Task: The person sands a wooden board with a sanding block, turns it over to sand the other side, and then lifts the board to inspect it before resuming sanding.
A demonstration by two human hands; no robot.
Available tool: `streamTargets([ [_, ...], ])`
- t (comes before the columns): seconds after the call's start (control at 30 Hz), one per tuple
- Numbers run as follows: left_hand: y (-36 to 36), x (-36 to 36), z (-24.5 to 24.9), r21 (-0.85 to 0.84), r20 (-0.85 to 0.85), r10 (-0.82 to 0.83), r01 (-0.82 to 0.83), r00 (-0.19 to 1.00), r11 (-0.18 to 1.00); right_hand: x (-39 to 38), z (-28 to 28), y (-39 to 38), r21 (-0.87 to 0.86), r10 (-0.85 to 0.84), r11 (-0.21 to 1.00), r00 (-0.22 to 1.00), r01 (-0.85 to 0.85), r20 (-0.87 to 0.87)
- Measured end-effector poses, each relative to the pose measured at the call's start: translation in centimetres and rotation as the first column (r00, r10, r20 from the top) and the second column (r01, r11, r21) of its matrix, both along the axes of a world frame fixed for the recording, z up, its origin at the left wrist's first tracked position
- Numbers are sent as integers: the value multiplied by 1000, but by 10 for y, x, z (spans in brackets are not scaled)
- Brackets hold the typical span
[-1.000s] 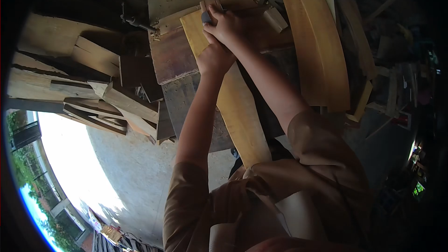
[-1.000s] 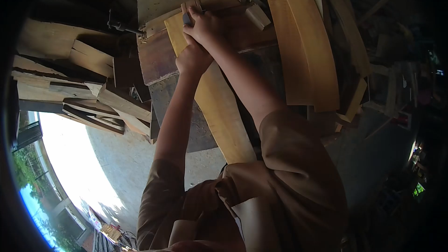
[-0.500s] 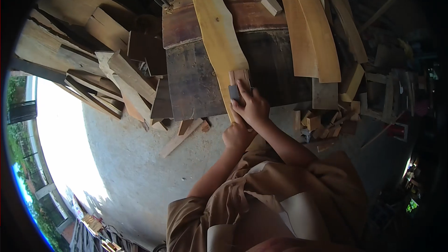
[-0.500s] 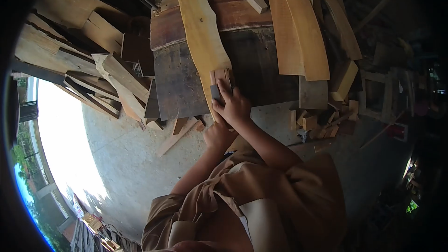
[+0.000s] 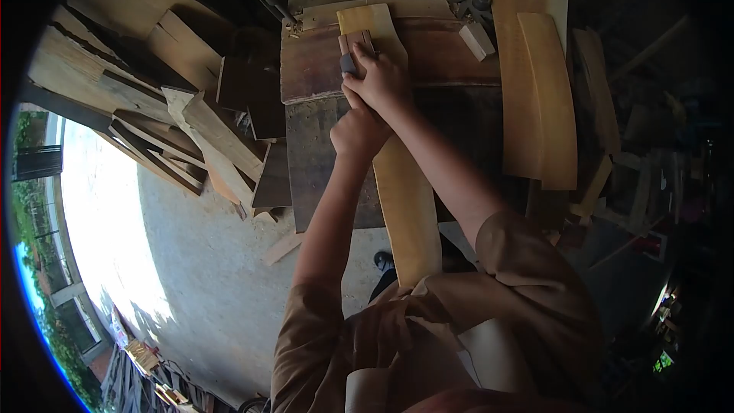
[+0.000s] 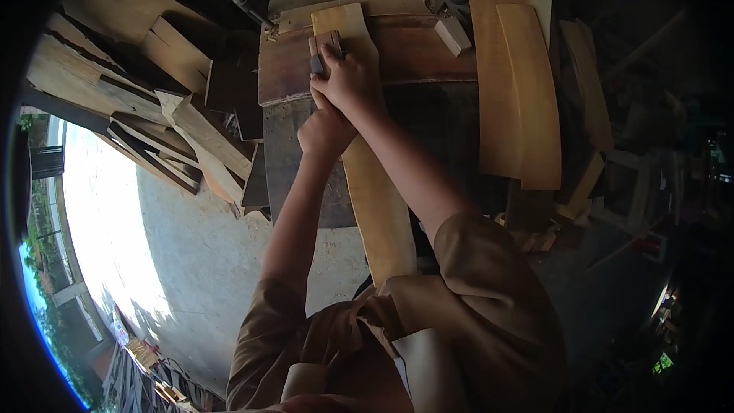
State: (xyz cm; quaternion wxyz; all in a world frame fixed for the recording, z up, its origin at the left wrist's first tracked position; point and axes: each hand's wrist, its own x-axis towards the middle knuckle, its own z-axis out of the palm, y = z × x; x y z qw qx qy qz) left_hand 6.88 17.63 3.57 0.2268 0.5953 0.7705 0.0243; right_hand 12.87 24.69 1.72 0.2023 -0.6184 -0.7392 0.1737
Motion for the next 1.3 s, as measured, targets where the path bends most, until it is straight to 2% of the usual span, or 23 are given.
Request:
streamTargets([
  [0.07,60,-15,5,18,3,35,-35,999,999,-20,-1,65,25,10,1000,1000,-10,-3],
  [0.13,95,-27,-1,110,-40,38,-33,998,993,-33,-1,105,46,40,998,999,-39,-2],
  [0.23,78,-19,-9,132,-35,70,-64,997,989,-30,-7,99,-20,38,999,997,-39,-71],
  [0.27,69,-12,-8,156,-19,95,-91,995,984,-24,-11,82,58,45,997,997,-42,-61],
  [0.3,51,-5,-6,157,-15,90,-87,996,984,-14,-11,60,59,41,998,998,-38,-57],
  [0.37,-9,12,0,25,13,59,-60,998,998,11,-5,-5,10,55,998,998,-55,-26],
  [0.43,-78,28,-11,56,44,37,-40,998,998,31,-6,-75,-2,25,1000,999,-25,30],
  [0.5,-137,42,-19,61,37,-3,0,999,998,49,-12,-134,-10,26,1000,1000,-26,4],
  [0.57,-184,50,-23,76,19,-48,47,999,996,62,-18,-184,89,-5,996,1000,3,21],
  [0.6,-203,53,-22,35,26,-67,66,997,997,67,-12,-204,4,-12,1000,1000,12,14],
  [0.7,-230,58,-22,-29,12,-103,103,995,994,76,-12,-236,1,-32,999,999,32,13],
  [0.73,-228,57,-24,24,-13,-118,119,993,993,75,-13,-233,-8,-37,999,999,37,6],
  [0.87,-179,44,-26,38,-16,-139,139,990,990,61,-17,-182,-31,-69,997,998,69,-15],
  [0.97,-129,32,-26,70,8,-166,165,986,984,50,-20,-133,23,-108,994,993,109,-45],
  [1.13,-37,19,-5,50,40,-86,84,995,995,30,-16,-35,-29,-132,991,991,131,-35],
  [1.17,-23,19,-4,60,24,-57,56,998,997,26,-18,-15,24,-113,993,993,114,-19],
  [1.2,-13,20,2,72,17,-37,36,999,997,23,-16,-9,79,-96,992,995,96,-3],
  [1.3,-23,19,-1,69,-13,-73,74,997,995,23,-12,-23,57,-115,992,993,113,33],
])
